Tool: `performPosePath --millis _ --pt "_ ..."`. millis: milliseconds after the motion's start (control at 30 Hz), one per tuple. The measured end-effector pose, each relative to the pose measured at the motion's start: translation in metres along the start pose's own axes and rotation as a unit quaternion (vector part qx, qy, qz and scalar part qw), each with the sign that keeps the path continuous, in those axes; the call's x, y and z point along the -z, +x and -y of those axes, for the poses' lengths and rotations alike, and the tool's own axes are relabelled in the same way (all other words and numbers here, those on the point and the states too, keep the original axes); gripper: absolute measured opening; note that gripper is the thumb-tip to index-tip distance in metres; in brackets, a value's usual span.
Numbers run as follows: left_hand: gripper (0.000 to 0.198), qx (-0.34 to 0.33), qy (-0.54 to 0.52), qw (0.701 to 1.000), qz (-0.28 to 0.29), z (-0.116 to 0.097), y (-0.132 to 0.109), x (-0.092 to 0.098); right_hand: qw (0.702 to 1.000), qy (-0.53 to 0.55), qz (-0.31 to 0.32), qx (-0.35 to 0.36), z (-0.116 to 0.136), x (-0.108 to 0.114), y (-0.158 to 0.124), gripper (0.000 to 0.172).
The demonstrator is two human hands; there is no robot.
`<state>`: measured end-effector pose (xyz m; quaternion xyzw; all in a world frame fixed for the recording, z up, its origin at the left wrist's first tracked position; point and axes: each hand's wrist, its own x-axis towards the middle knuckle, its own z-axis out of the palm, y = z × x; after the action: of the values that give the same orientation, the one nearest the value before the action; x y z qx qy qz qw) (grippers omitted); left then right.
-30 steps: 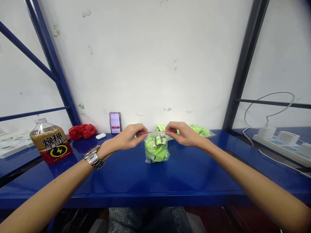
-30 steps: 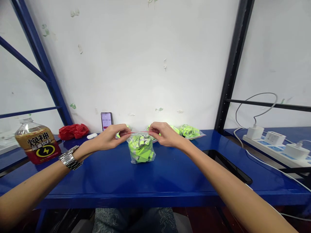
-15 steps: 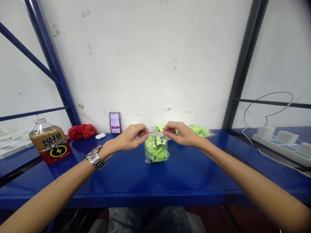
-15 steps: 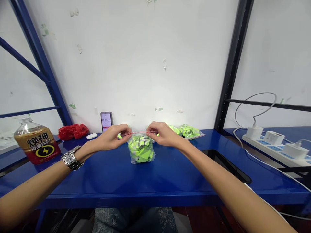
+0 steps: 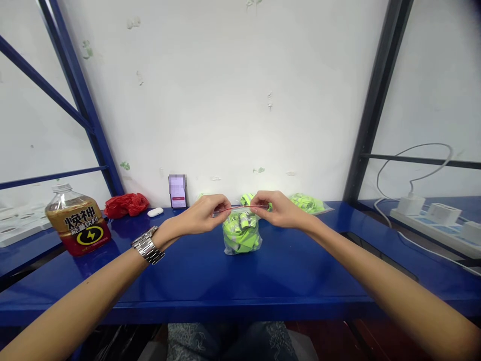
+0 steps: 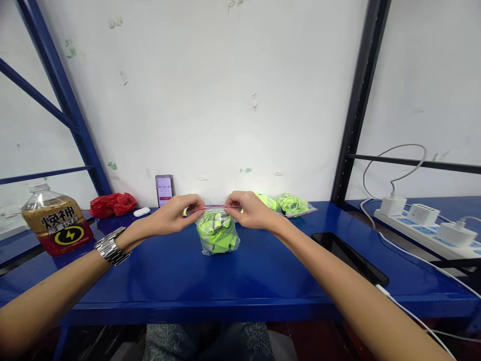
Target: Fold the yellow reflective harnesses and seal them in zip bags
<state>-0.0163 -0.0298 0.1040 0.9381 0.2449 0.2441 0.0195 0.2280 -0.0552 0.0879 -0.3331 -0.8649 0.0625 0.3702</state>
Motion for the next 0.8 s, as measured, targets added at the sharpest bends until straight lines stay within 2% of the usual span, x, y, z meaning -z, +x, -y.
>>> performPosePath --millis 200,633,800 --pt "0.019 0.010 -0.021 0.999 0.024 -0.003 0.002 0.002 0.999 0.030 0.025 0.001 -0.001 -0.003 0.003 0.010" --pt "0.016 -0.005 -0.004 1.000 0.005 -0.010 0.003 -0.001 1.000 0.017 -0.006 0.014 0.006 -0.005 0.004 0.006" --pt "0.018 -0.001 -0.019 1.000 0.023 -0.012 0.005 -0.001 0.999 0.050 0.020 0.007 0.007 -0.007 0.005 0.009"
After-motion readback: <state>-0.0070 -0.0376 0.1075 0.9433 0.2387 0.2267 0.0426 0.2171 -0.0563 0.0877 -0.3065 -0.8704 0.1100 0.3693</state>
